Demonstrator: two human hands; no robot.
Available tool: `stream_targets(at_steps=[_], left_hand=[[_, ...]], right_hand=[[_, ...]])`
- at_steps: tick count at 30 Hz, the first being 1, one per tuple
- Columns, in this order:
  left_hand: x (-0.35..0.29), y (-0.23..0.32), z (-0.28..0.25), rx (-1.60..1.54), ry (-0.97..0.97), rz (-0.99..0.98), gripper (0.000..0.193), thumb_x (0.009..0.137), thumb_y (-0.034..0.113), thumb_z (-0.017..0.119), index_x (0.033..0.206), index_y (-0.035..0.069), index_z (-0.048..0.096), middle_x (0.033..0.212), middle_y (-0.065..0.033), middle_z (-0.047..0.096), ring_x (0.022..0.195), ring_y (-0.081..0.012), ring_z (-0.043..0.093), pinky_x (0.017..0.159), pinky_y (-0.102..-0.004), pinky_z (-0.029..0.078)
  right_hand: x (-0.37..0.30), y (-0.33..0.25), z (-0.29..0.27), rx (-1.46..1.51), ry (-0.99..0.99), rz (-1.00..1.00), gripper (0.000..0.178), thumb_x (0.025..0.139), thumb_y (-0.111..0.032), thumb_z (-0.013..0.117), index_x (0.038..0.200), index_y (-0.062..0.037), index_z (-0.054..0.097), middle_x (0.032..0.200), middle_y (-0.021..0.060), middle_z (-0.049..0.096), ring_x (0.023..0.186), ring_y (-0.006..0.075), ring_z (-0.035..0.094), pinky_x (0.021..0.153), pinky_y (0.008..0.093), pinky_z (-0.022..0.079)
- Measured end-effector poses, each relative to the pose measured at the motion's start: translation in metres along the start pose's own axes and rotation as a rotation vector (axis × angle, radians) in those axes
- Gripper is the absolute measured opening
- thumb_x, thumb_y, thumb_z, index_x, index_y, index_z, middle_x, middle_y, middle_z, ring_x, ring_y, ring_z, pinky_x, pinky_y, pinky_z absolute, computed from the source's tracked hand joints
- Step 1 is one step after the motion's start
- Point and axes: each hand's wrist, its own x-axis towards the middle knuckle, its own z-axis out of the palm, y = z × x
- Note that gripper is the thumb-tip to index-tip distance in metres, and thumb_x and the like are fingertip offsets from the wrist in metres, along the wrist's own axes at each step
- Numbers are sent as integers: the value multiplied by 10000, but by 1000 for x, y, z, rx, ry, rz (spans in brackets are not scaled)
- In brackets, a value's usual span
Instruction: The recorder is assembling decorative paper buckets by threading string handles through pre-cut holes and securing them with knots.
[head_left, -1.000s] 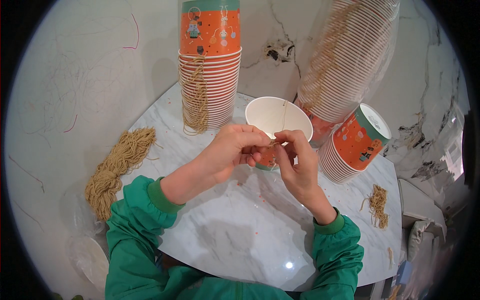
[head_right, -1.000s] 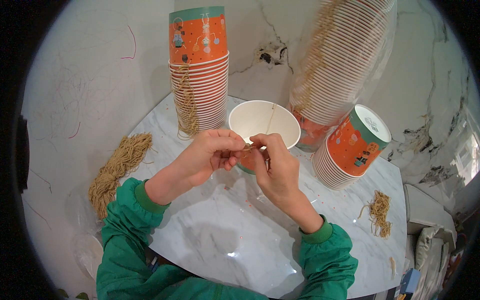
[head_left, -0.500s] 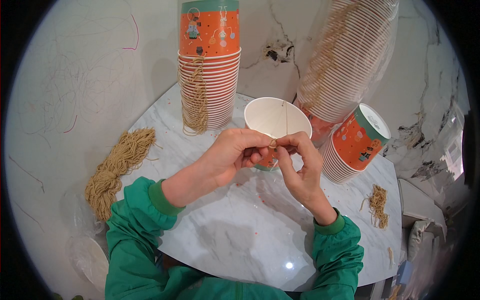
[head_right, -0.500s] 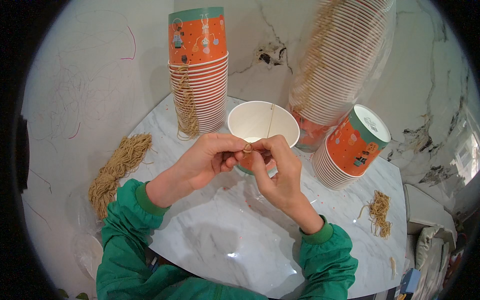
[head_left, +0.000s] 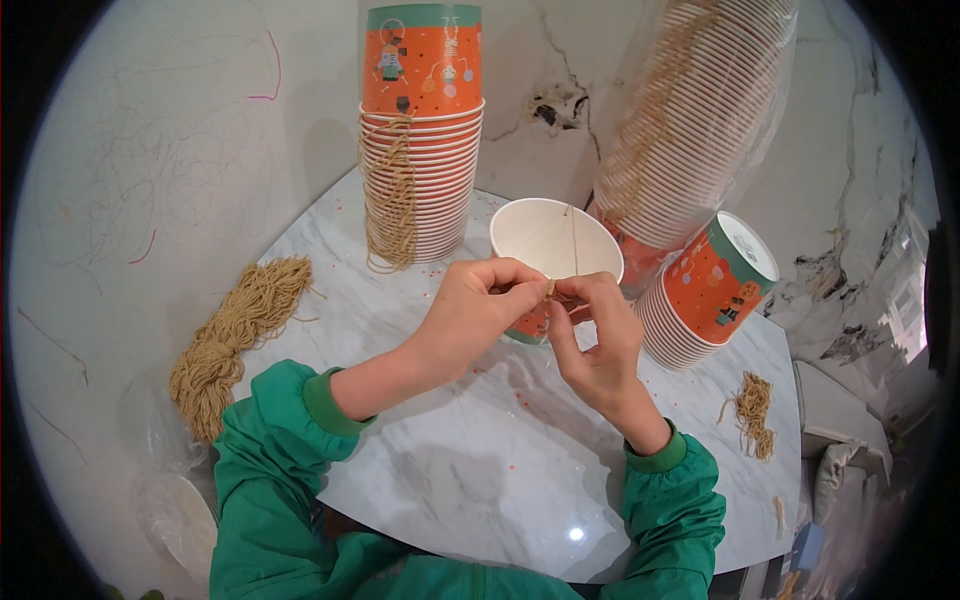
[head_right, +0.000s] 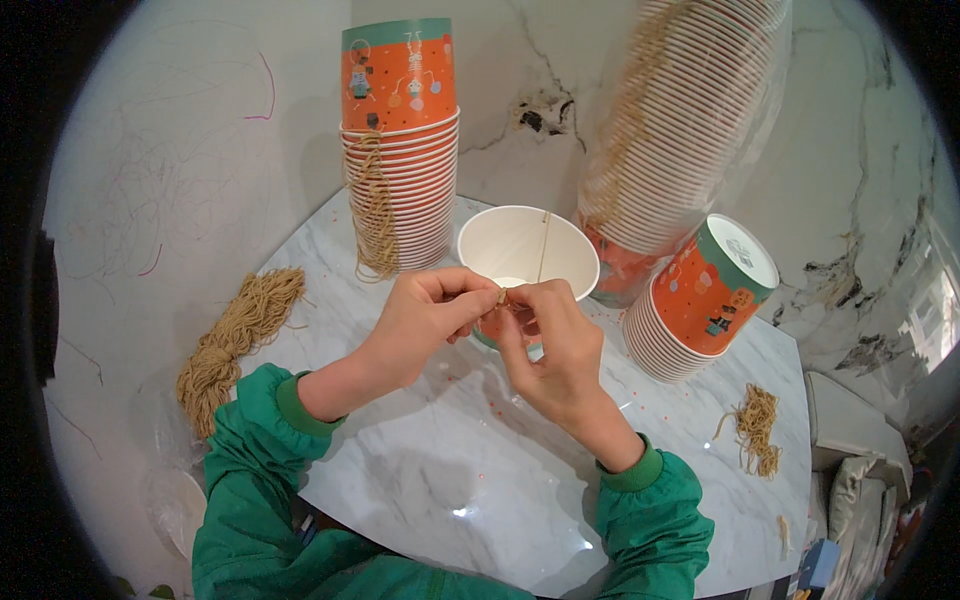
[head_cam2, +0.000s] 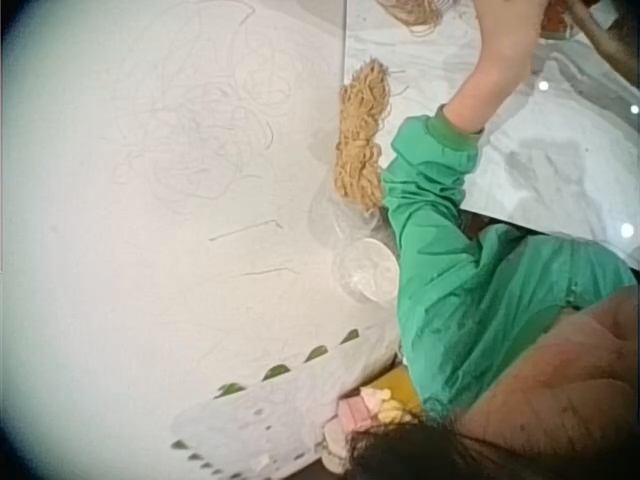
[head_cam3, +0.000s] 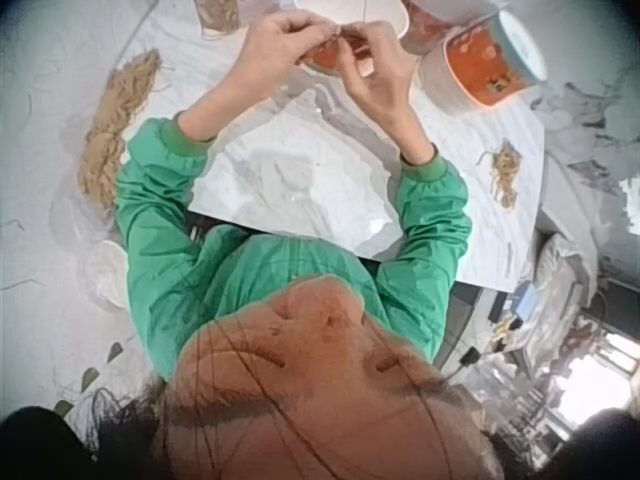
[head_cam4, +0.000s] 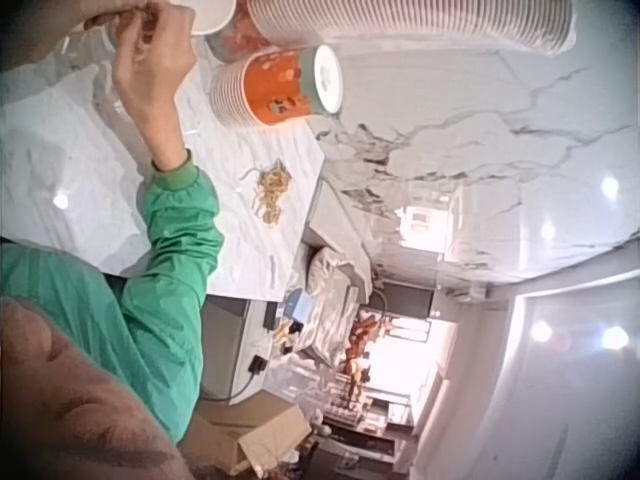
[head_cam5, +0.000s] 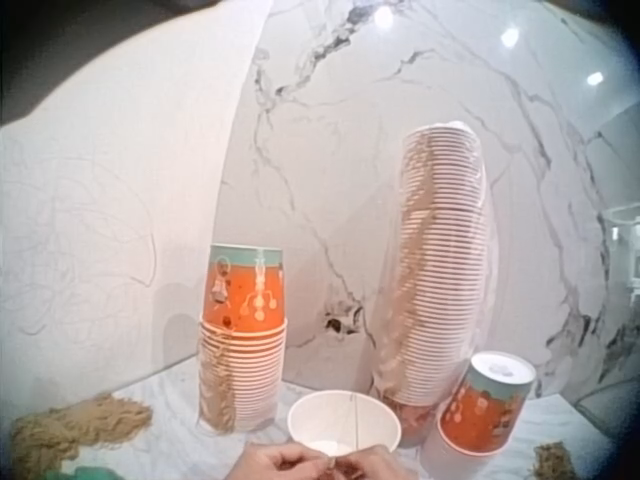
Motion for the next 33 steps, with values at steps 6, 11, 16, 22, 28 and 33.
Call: stream_targets(at_steps=[6, 11, 16, 22, 28, 33], left_hand=[[3, -8, -3, 234, -42, 244, 155, 957, 82, 617, 955, -51, 696, 807, -15, 677, 745, -49, 591, 642, -229, 487], [4, -7, -6, 428, -61, 340, 127, 948, 62, 610, 955, -41, 684, 861, 1, 644, 738, -37, 581, 635, -206, 465], [3, -12, -4, 469, -74, 347, 115, 944, 52, 608, 951, -34, 684, 869, -9, 644, 721, -34, 573, 627, -203, 460], [2, -22, 2, 459, -104, 408, 110, 932, 47, 618, 963, -35, 684, 873, -14, 651, 701, -37, 565, 609, -204, 443], [-1, -14, 2, 484, -165, 395, 109, 923, 39, 618, 976, -18, 695, 854, -34, 663, 723, -49, 603, 608, -228, 459], [4, -23, -1, 623, -135, 419, 110, 899, 15, 622, 981, -4, 693, 830, -52, 667, 744, -80, 650, 579, -257, 479]], right_hand=[[-2, 8, 0, -115, -10, -82, 197, 801, 33, 734, 961, 3, 623, 842, 104, 619, 676, 204, 684, 548, 290, 527], [-4, 9, -1, -116, -41, -62, 178, 812, 21, 734, 955, -4, 631, 798, 90, 624, 648, 199, 667, 531, 290, 507], [-11, 14, -6, -100, -49, -43, 178, 816, 19, 731, 967, -10, 640, 788, 89, 635, 628, 200, 660, 532, 290, 496], [-19, 13, -10, -81, -31, -23, 152, 850, 44, 694, 989, 5, 647, 810, 97, 649, 659, 182, 684, 566, 281, 519], [-30, 13, -14, 260, -27, 259, 117, 920, 74, 615, 1028, 35, 638, 866, 88, 668, 780, 160, 711, 660, 256, 575], [-39, 24, -22, 249, -80, 205, 139, 911, 83, 614, 1042, 43, 638, 941, 110, 660, 767, 157, 695, 618, 245, 553]])
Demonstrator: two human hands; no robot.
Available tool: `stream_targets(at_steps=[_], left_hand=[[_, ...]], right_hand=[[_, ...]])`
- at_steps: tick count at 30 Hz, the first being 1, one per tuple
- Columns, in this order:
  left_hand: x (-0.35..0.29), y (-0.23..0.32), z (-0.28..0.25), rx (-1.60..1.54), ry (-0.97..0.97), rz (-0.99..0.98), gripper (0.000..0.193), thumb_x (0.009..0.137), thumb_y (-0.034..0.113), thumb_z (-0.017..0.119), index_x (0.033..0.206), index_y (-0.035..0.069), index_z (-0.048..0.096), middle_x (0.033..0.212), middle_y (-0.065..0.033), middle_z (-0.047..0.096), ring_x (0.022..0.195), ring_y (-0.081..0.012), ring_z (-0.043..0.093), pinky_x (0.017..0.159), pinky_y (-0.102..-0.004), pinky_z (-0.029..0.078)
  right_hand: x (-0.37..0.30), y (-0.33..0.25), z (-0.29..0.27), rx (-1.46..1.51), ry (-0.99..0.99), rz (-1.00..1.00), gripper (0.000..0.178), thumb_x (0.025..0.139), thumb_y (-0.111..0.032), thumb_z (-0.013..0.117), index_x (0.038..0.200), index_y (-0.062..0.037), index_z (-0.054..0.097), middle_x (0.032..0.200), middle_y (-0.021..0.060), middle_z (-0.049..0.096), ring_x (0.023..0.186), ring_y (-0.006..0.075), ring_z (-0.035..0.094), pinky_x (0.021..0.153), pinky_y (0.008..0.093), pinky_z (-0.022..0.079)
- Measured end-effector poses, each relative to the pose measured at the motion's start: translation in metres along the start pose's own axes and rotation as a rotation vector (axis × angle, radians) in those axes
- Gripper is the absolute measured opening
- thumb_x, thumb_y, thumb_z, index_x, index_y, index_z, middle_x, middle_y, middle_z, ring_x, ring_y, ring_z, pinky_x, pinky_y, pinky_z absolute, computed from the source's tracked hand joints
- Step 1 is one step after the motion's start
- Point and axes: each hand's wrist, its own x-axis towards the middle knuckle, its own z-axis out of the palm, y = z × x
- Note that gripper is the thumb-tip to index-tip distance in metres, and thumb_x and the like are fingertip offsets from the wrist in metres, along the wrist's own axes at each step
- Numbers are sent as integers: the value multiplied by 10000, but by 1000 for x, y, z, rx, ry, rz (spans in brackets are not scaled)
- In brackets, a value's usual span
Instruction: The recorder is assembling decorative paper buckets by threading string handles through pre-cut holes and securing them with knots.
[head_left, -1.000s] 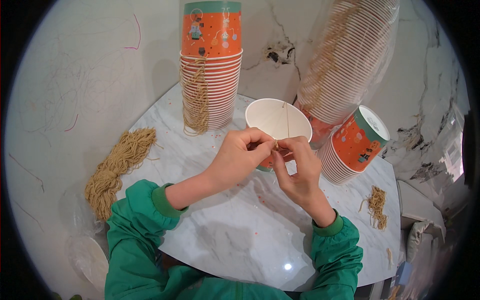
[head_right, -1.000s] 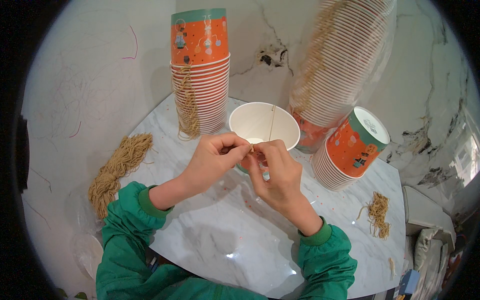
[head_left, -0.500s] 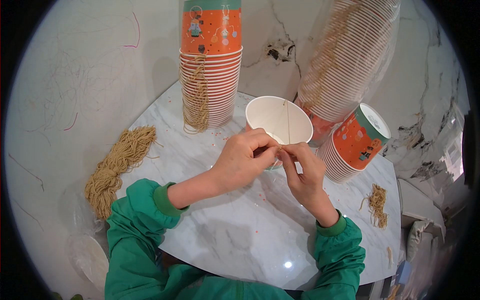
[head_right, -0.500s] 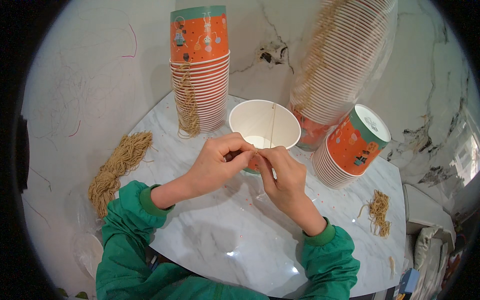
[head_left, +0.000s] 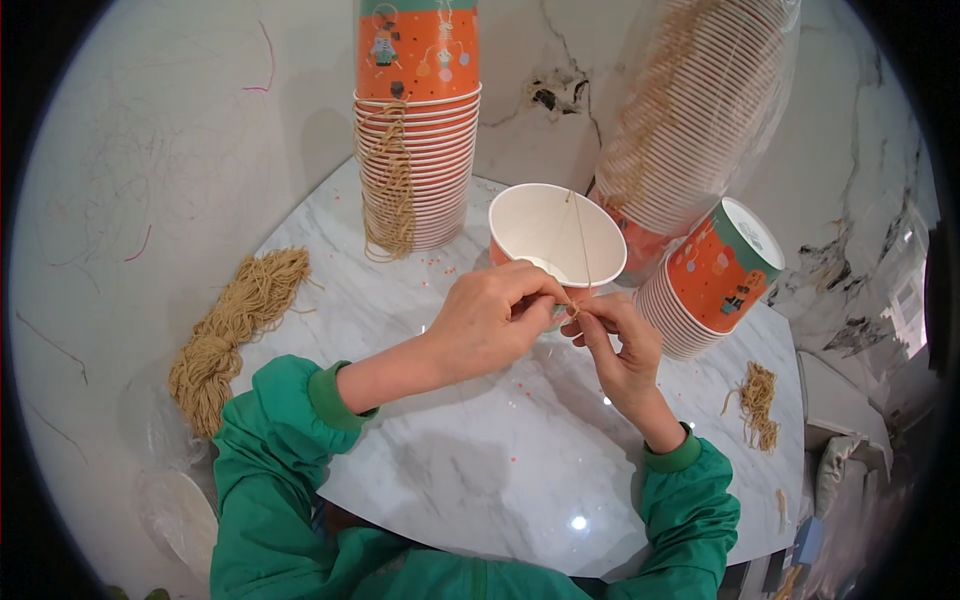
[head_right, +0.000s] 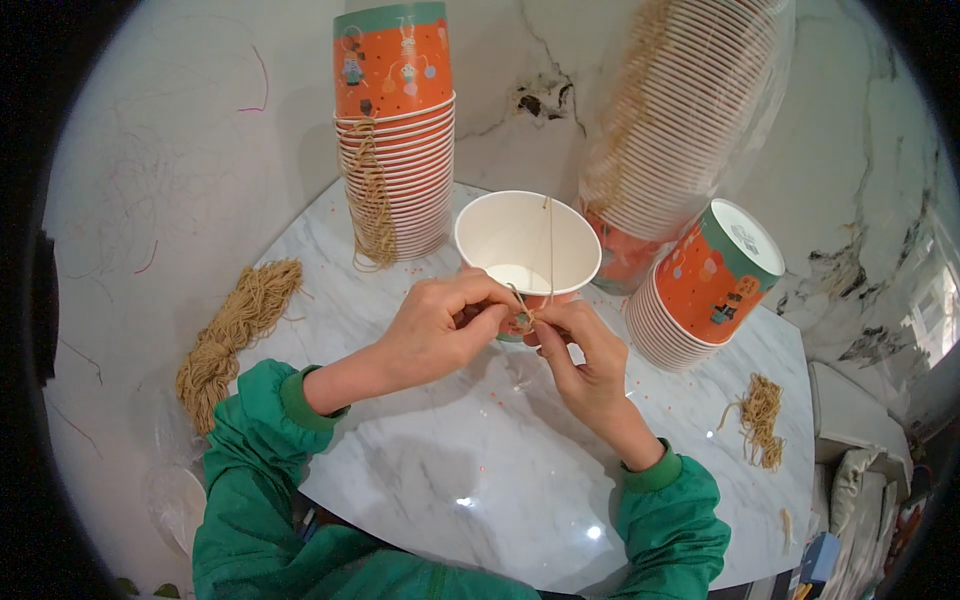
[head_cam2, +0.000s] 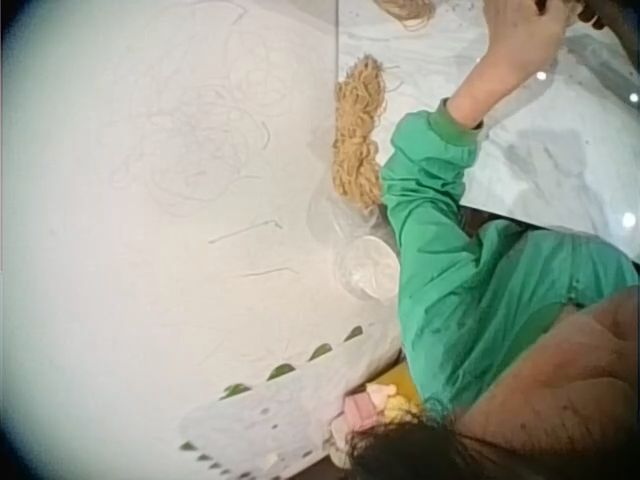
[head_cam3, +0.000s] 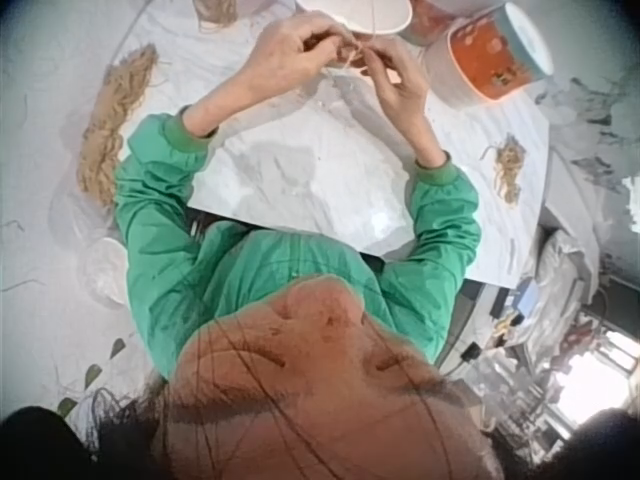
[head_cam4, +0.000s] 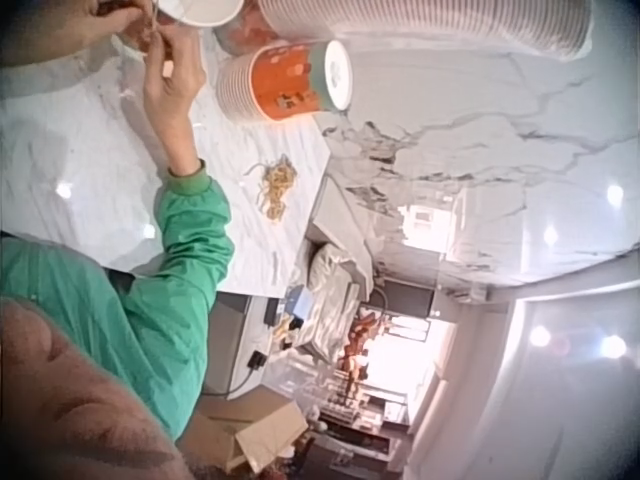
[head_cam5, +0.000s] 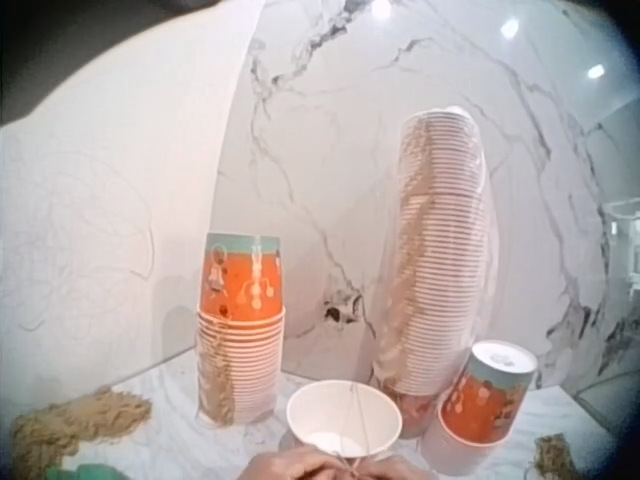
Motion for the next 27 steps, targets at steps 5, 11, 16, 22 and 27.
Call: stream_targets(at_steps=[5, 11, 16, 22, 27], left_hand=[[5, -10, 1, 299, 122, 327, 228, 822, -33, 652, 1030, 51, 689, 894, -45, 628, 696, -178, 657, 554, -295, 501], [4, -14, 6, 489, 111, 496, 228, 770, 5, 721, 985, 75, 687, 917, -33, 597, 668, -198, 640, 539, -317, 500], [5, -18, 6, 517, 124, 486, 204, 763, 6, 727, 952, 63, 677, 908, -31, 591, 662, -193, 637, 533, -316, 496], [5, -18, 5, 480, 158, 451, 169, 757, -13, 707, 904, 55, 661, 914, -39, 590, 653, -186, 636, 525, -307, 489], [6, -9, 2, 436, 157, 464, 167, 743, -35, 684, 878, 56, 644, 996, -48, 626, 677, -184, 652, 533, -299, 492]], right_hand=[[-3, 5, -6, -8, -26, -19, 147, 894, 96, 620, 1026, 36, 644, 950, 112, 658, 774, 158, 685, 624, 251, 544], [-3, 0, -6, 32, -80, -23, 155, 878, 110, 622, 1015, 39, 645, 988, 115, 651, 803, 170, 689, 643, 254, 546], [-2, 0, -5, 28, -86, -20, 157, 871, 117, 619, 1010, 46, 643, 1013, 125, 648, 801, 176, 694, 641, 249, 551], [-1, 4, -6, -22, -50, -41, 154, 865, 114, 623, 1002, 48, 648, 1017, 125, 650, 794, 167, 694, 603, 234, 551], [-1, 10, -6, -61, -16, -77, 161, 866, 113, 629, 1008, 44, 658, 1008, 117, 652, 773, 157, 688, 608, 240, 579]])
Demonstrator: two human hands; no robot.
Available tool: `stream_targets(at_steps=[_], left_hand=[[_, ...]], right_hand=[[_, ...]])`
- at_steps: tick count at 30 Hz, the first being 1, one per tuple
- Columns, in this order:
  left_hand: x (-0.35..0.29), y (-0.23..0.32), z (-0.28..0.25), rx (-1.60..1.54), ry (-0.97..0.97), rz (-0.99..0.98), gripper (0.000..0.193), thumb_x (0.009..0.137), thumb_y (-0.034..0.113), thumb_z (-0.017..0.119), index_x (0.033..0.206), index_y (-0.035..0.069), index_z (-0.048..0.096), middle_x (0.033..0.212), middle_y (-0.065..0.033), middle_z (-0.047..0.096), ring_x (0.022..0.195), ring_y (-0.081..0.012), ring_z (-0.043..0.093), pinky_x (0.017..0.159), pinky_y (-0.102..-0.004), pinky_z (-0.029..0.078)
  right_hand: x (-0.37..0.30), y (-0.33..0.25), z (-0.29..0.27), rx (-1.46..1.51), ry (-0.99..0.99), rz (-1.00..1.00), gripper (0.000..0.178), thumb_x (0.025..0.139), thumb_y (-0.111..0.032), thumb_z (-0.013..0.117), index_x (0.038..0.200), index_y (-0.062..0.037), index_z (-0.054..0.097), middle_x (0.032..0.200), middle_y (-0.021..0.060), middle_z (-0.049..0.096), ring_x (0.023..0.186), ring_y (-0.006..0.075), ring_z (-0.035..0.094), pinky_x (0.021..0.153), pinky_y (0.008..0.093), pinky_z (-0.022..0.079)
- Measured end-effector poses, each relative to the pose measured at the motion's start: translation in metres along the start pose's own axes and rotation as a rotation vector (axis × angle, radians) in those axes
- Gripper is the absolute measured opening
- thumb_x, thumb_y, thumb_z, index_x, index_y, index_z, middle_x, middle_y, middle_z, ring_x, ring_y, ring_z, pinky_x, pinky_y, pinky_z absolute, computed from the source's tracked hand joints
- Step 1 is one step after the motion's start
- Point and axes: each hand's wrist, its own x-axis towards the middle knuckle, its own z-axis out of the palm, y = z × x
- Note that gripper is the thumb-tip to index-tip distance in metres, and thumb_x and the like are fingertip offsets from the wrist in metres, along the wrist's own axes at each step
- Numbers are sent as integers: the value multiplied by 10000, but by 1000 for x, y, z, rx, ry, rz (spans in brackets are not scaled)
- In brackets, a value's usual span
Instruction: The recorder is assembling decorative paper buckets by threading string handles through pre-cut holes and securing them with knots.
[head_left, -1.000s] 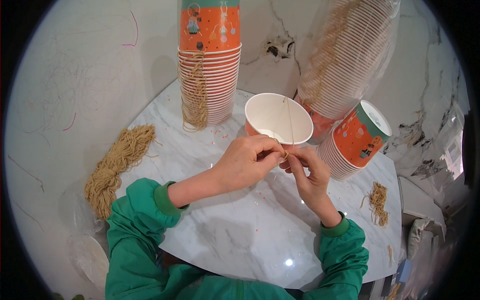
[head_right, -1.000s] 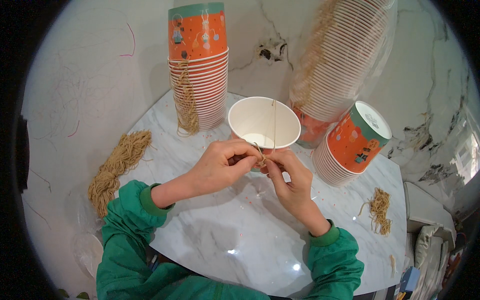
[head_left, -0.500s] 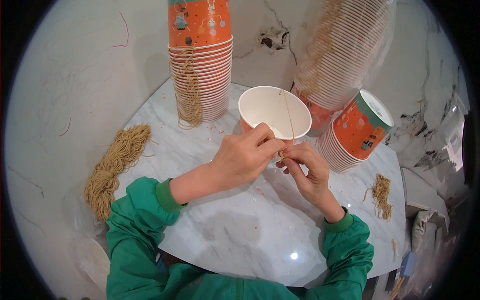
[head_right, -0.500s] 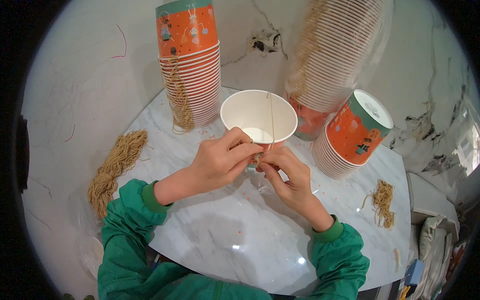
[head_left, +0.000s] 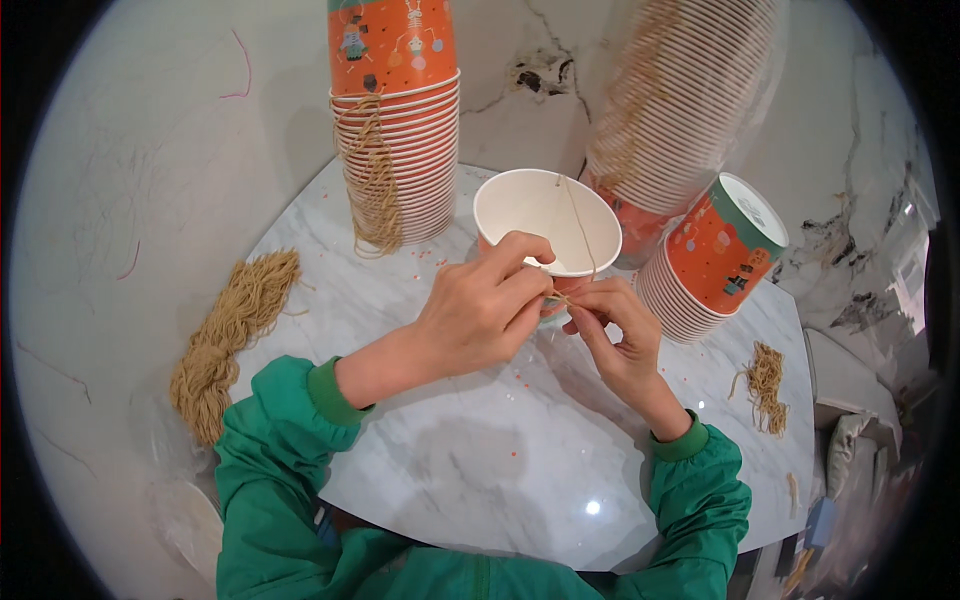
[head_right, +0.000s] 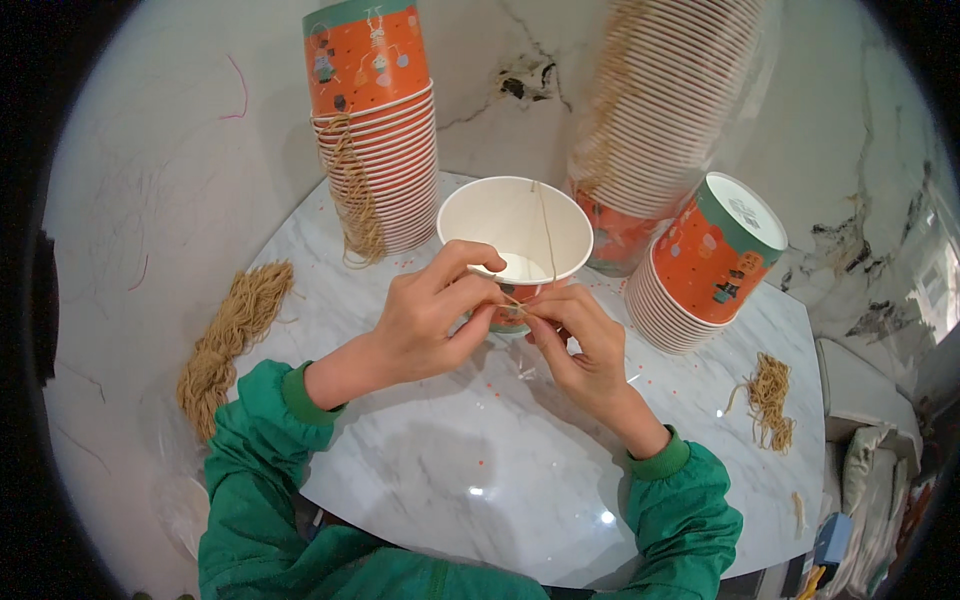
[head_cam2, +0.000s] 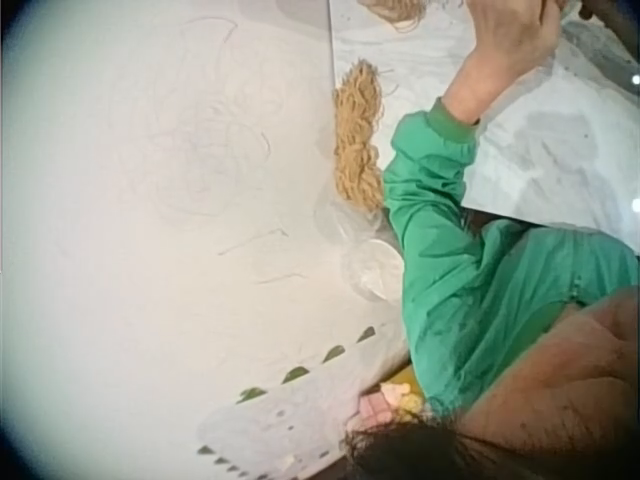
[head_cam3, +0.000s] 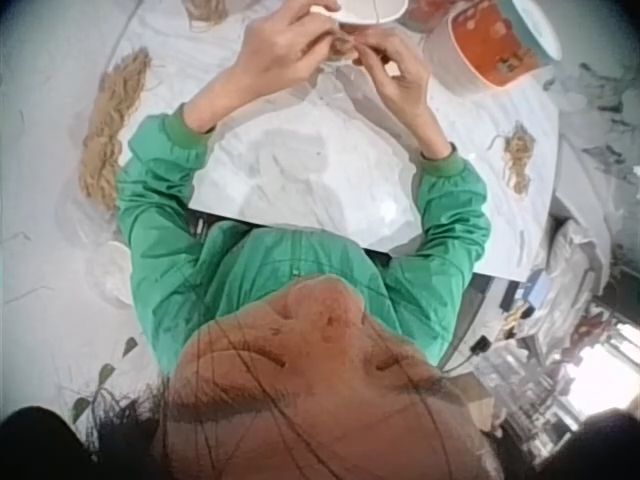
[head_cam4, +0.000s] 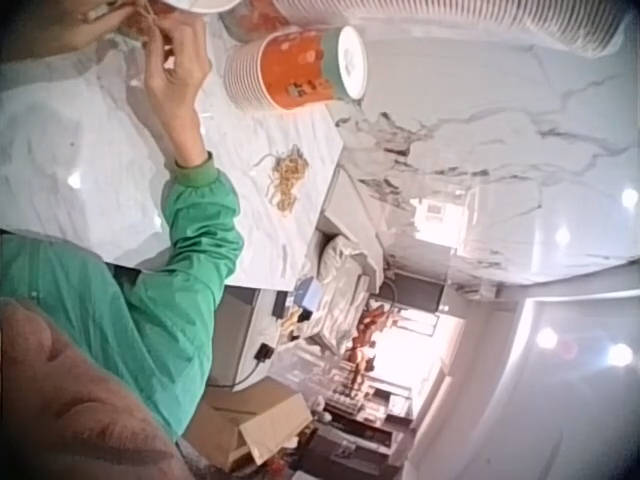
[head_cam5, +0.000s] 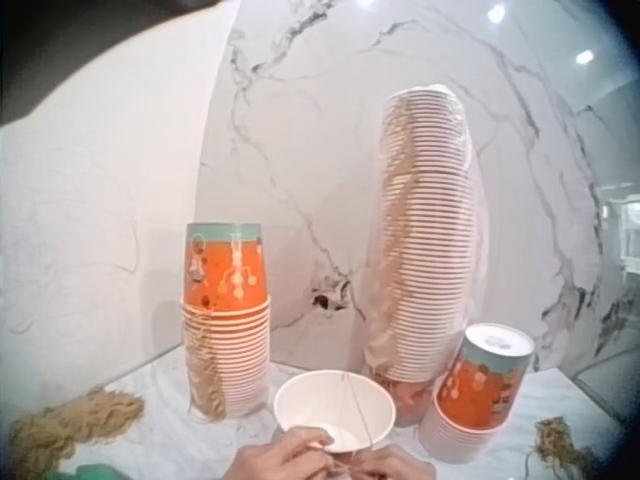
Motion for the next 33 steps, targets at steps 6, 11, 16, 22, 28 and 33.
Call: stream_targets(at_steps=[6, 11, 16, 22, 28, 33], left_hand=[[-3, -8, -12, -42, -137, 86, 210, 721, -66, 659, 897, 46, 640, 1082, -72, 664, 768, -204, 685, 566, -301, 514], [-3, -7, -19, -35, -168, 154, 308, 719, -90, 647, 996, 43, 657, 1060, -75, 665, 790, -230, 687, 584, -309, 529], [-5, 1, -11, -30, -130, 120, 341, 740, -56, 693, 1061, 48, 643, 1040, -66, 654, 780, -224, 684, 571, -311, 525], [-7, 7, -1, 61, -71, 117, 299, 760, -10, 740, 1037, 52, 645, 992, -62, 635, 729, -217, 672, 548, -303, 515], [-13, 2, 1, -8, -62, 26, 218, 787, -21, 722, 984, 38, 651, 956, -65, 631, 695, -216, 664, 549, -299, 514], [-12, 1, 3, -59, -58, 3, 182, 795, -23, 714, 960, 30, 658, 940, -60, 629, 698, -205, 663, 564, -302, 518]], right_hand=[[-2, 0, 3, 59, -17, 35, 175, 866, 114, 629, 1021, 38, 659, 995, 113, 660, 768, 152, 692, 610, 239, 582], [-4, -4, 3, 22, -42, 22, 186, 866, 117, 625, 1027, 28, 656, 983, 105, 665, 729, 154, 694, 598, 236, 570], [-2, -8, 2, 27, -54, 12, 179, 878, 113, 615, 1034, 31, 649, 992, 107, 664, 746, 153, 695, 608, 232, 568], [-4, -12, 2, 146, -51, 78, 167, 906, 97, 603, 1059, 45, 645, 1025, 113, 655, 805, 148, 683, 649, 237, 581], [-6, -15, 5, 189, -53, 137, 155, 923, 79, 600, 1067, 49, 646, 1023, 102, 648, 787, 134, 676, 639, 230, 569], [-6, -16, 6, 232, -62, 232, 127, 949, 32, 596, 1067, 33, 645, 999, 78, 642, 753, 113, 681, 570, 210, 506]])
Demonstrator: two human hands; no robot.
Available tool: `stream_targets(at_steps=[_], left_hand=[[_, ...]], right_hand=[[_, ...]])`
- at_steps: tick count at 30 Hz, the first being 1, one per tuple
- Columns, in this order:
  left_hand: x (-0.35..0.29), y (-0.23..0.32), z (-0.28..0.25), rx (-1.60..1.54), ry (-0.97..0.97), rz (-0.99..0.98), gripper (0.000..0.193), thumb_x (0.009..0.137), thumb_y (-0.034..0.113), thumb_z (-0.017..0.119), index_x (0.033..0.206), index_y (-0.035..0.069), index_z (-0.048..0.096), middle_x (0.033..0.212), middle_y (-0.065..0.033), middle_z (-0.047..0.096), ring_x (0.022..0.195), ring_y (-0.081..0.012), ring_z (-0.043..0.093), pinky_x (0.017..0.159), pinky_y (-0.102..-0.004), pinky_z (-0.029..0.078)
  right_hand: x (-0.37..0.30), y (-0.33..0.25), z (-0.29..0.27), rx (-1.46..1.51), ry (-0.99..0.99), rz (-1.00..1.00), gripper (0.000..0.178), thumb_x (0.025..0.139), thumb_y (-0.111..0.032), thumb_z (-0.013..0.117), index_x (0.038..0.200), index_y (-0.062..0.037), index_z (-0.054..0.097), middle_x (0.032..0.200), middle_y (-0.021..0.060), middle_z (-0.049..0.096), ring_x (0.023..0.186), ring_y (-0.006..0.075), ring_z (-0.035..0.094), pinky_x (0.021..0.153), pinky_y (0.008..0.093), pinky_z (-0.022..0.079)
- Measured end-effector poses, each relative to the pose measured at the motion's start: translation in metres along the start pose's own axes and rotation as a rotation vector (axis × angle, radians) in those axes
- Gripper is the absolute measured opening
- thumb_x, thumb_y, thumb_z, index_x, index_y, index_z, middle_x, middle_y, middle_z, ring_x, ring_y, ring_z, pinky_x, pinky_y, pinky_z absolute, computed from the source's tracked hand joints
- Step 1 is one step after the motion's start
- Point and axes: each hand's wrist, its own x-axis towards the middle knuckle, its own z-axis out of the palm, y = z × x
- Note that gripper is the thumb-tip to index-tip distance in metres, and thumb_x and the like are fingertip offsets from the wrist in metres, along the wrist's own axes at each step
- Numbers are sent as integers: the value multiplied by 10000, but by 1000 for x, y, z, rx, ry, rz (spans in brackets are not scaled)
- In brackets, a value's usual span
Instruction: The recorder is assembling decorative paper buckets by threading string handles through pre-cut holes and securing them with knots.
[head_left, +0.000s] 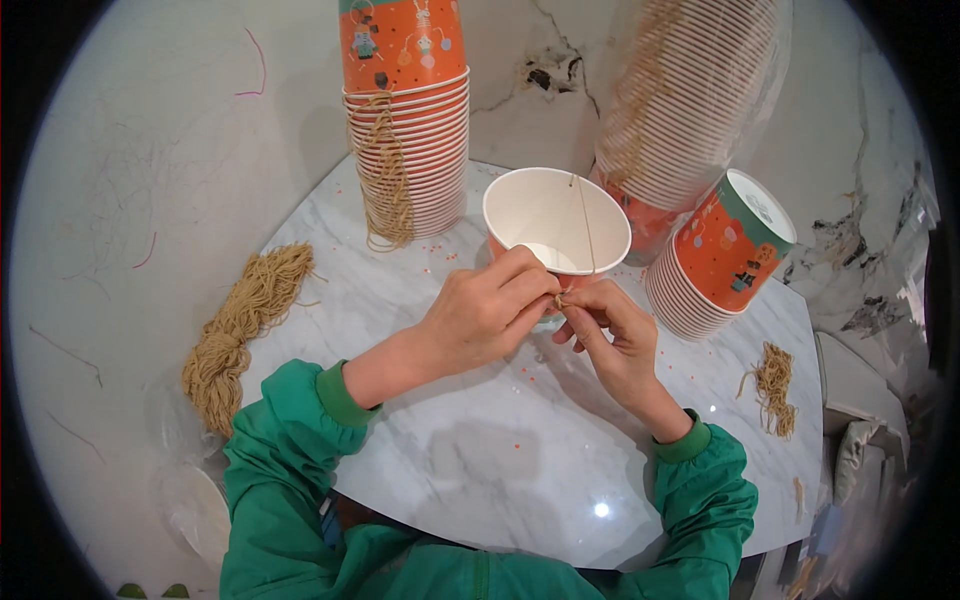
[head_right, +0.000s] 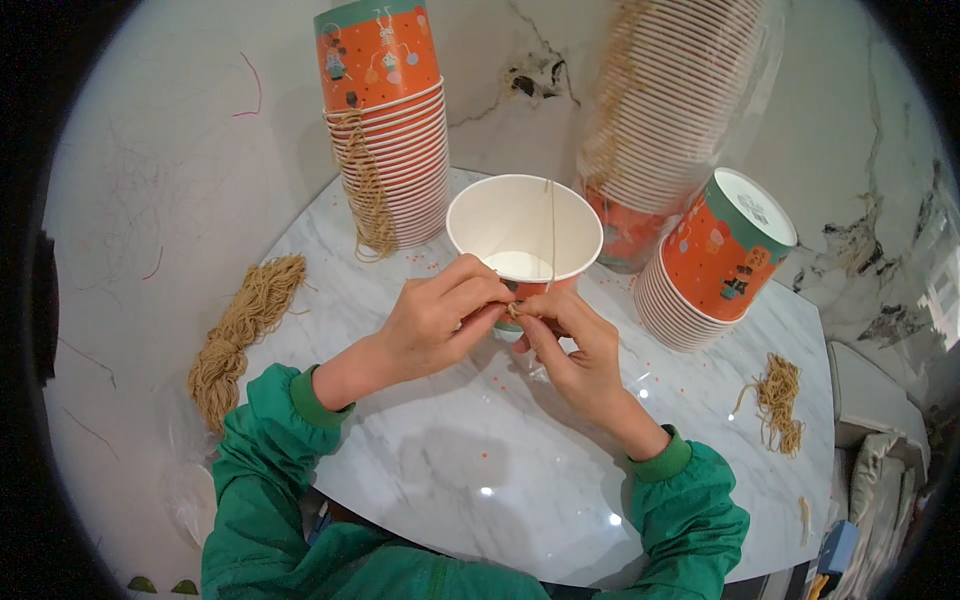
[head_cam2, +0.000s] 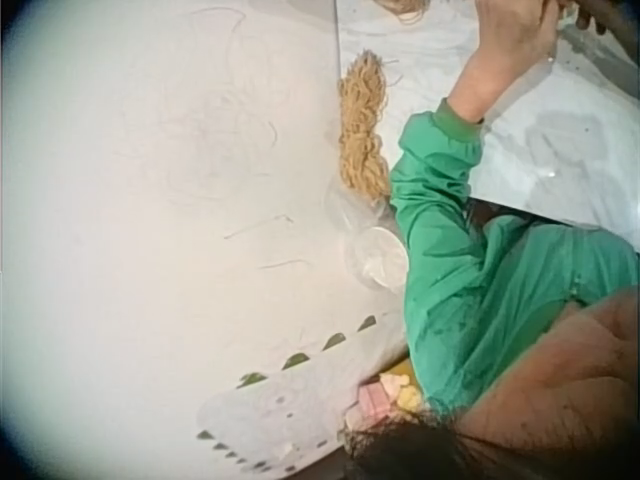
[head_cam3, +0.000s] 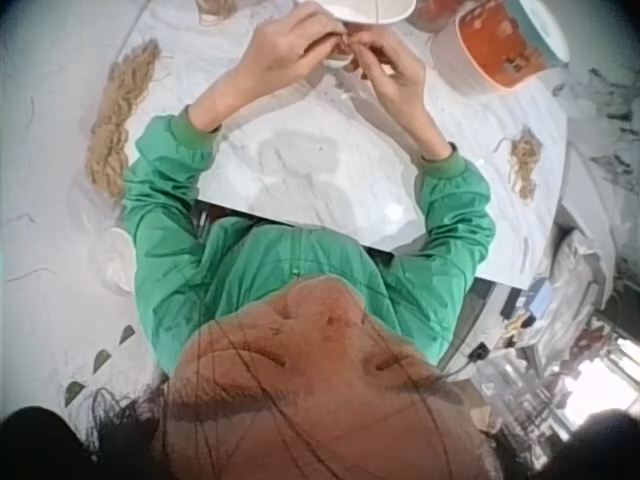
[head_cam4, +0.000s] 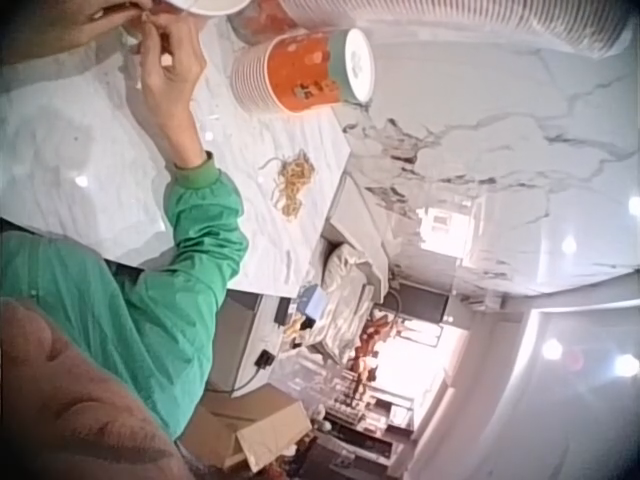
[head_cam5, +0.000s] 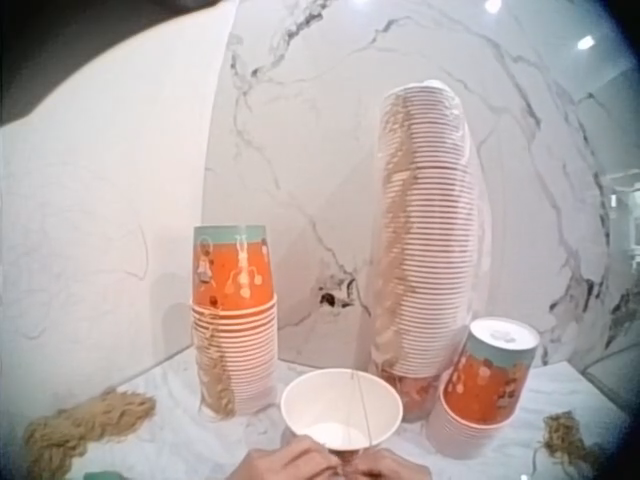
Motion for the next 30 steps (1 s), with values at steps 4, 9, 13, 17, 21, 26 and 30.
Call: stream_targets(at_steps=[4, 9, 13, 17, 21, 26, 30], left_hand=[[2, 2, 1, -4, -11, 2, 172, 802, -32, 703, 957, 30, 663, 927, -58, 625, 696, -194, 658, 564, -299, 511], [1, 1, 2, -140, 5, -90, 163, 825, -62, 664, 962, 25, 666, 913, -53, 621, 681, -145, 636, 557, -274, 491], [3, -1, 1, -223, 35, -148, 158, 838, -74, 647, 964, 20, 666, 906, -50, 618, 691, -120, 626, 563, -257, 482], [4, -1, 2, -250, 40, -147, 148, 842, -71, 650, 963, 13, 666, 903, -51, 619, 709, -125, 638, 566, -255, 484], [3, 1, 3, -216, 41, -145, 144, 843, -68, 654, 963, 11, 666, 900, -49, 620, 716, -127, 645, 566, -253, 485], [2, 4, 8, -210, 85, -148, 122, 844, -59, 664, 946, 10, 664, 900, -48, 620, 712, -124, 646, 559, -248, 479], [0, 3, 12, -197, 85, -149, 119, 840, -59, 668, 937, 9, 660, 896, -46, 617, 699, -119, 632, 556, -247, 475]], right_hand=[[-1, 1, 0, 36, 9, 21, 114, 958, 23, 586, 1055, 28, 645, 986, 72, 644, 762, 116, 688, 562, 209, 503], [-1, -2, -2, 186, 16, 106, 189, 970, -15, 580, 1152, 31, 602, 1081, 93, 669, 807, 127, 702, 573, 211, 513], [0, 3, -4, 262, 34, 93, 235, 980, -36, 569, 1204, 34, 569, 1114, 107, 680, 808, 130, 706, 580, 211, 514], [1, 0, 0, 149, 38, 39, 233, 993, -37, 547, 1213, 33, 568, 1040, 99, 705, 784, 130, 703, 585, 217, 516], [2, 3, 2, 111, 39, 82, 241, 996, -18, 535, 1230, 25, 576, 1005, 89, 714, 775, 123, 699, 589, 220, 520], [2, 3, 4, 80, 29, 73, 270, 982, 3, 557, 1250, 20, 582, 1001, 86, 715, 774, 116, 698, 593, 218, 524], [2, 4, 6, 83, 36, 62, 275, 964, 19, 583, 1238, 24, 599, 999, 86, 715, 779, 116, 700, 612, 225, 542]])
